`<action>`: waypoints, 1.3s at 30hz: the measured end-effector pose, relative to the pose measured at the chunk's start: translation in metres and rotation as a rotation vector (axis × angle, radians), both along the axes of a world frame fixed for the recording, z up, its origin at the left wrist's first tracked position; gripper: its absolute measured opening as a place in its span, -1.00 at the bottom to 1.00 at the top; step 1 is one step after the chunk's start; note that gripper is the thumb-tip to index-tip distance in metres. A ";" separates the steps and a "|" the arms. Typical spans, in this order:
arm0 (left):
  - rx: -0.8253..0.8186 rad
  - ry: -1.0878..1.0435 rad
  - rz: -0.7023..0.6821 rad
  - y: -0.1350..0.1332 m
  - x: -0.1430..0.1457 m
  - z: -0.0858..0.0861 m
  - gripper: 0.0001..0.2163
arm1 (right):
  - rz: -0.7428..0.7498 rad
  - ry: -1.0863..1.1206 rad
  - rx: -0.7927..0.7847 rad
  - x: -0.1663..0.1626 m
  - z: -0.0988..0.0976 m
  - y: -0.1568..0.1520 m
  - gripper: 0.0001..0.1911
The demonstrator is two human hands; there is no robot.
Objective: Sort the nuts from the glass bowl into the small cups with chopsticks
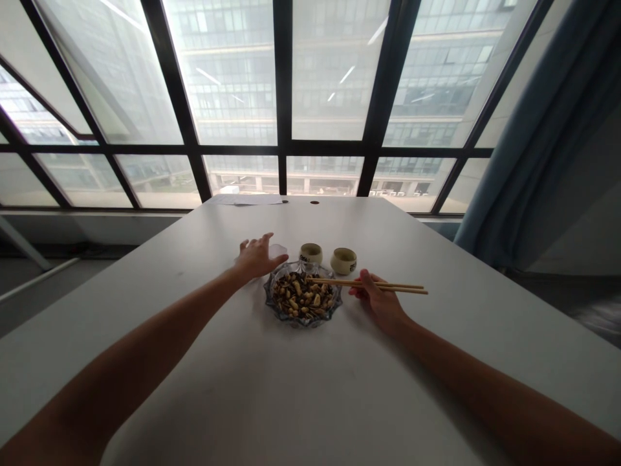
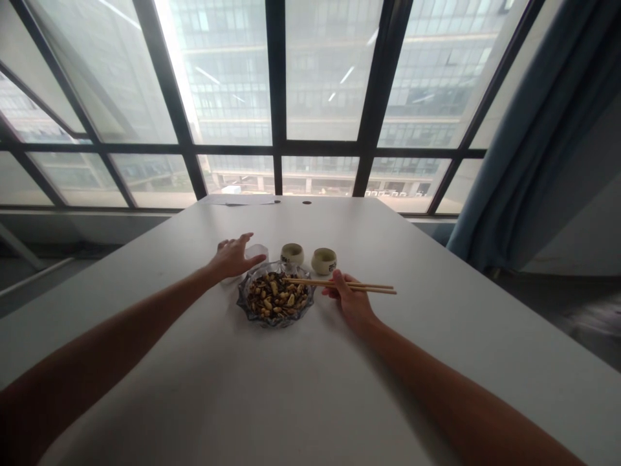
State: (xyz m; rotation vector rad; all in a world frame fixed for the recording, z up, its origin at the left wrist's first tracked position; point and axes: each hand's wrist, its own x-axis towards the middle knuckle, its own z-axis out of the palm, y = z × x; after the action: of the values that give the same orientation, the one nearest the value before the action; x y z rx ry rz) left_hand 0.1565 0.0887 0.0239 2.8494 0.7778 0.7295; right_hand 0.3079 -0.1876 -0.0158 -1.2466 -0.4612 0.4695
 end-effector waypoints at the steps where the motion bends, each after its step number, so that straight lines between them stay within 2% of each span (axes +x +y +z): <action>1: -0.028 0.051 0.009 0.000 0.009 0.002 -0.23 | 0.006 -0.002 0.000 0.000 0.000 0.000 -0.43; 4: -0.133 0.171 0.062 0.002 0.024 0.006 -0.20 | 0.020 -0.010 0.004 -0.001 -0.001 0.000 -0.43; 6: -0.141 0.163 0.054 0.002 0.025 0.009 -0.22 | 0.016 -0.016 0.005 0.000 -0.002 0.000 -0.44; 12: 0.254 -0.027 -0.309 -0.002 0.007 0.014 -0.32 | -0.095 -0.120 0.062 0.004 -0.008 -0.001 -0.47; 16: 0.276 -0.028 -0.334 -0.006 0.002 0.013 -0.34 | -0.090 -0.132 0.051 0.004 -0.008 -0.002 -0.46; 19: 0.217 -0.001 -0.243 -0.005 0.005 0.014 -0.34 | -0.092 -0.135 0.045 0.004 -0.007 -0.002 -0.46; 23: -0.077 0.181 0.025 0.000 0.016 0.022 -0.24 | -0.099 -0.150 0.049 0.005 -0.009 -0.001 -0.47; 26: -0.222 0.345 0.148 -0.001 0.029 0.031 -0.17 | -0.116 -0.160 0.065 0.007 -0.011 0.000 -0.46; 28: -0.209 0.388 0.130 -0.006 0.041 0.034 -0.15 | -0.139 -0.172 0.082 0.008 -0.012 0.001 -0.46; 32: -0.148 0.381 -0.056 -0.022 0.070 0.033 -0.15 | -0.207 -0.219 0.106 0.011 -0.011 0.000 -0.47; 36: -0.219 0.497 -0.114 -0.031 0.095 0.032 -0.16 | -0.244 -0.256 0.103 0.014 -0.013 -0.001 -0.47; 39: -0.187 0.561 -0.157 -0.033 0.103 0.032 -0.20 | -0.245 -0.270 0.091 0.015 -0.013 -0.001 -0.48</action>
State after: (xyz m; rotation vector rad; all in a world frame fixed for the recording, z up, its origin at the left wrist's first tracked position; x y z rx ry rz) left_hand 0.2596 0.0559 0.0563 2.9084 0.6186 -0.1710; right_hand 0.3225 -0.1887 -0.0286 -1.2641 -0.5429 0.0709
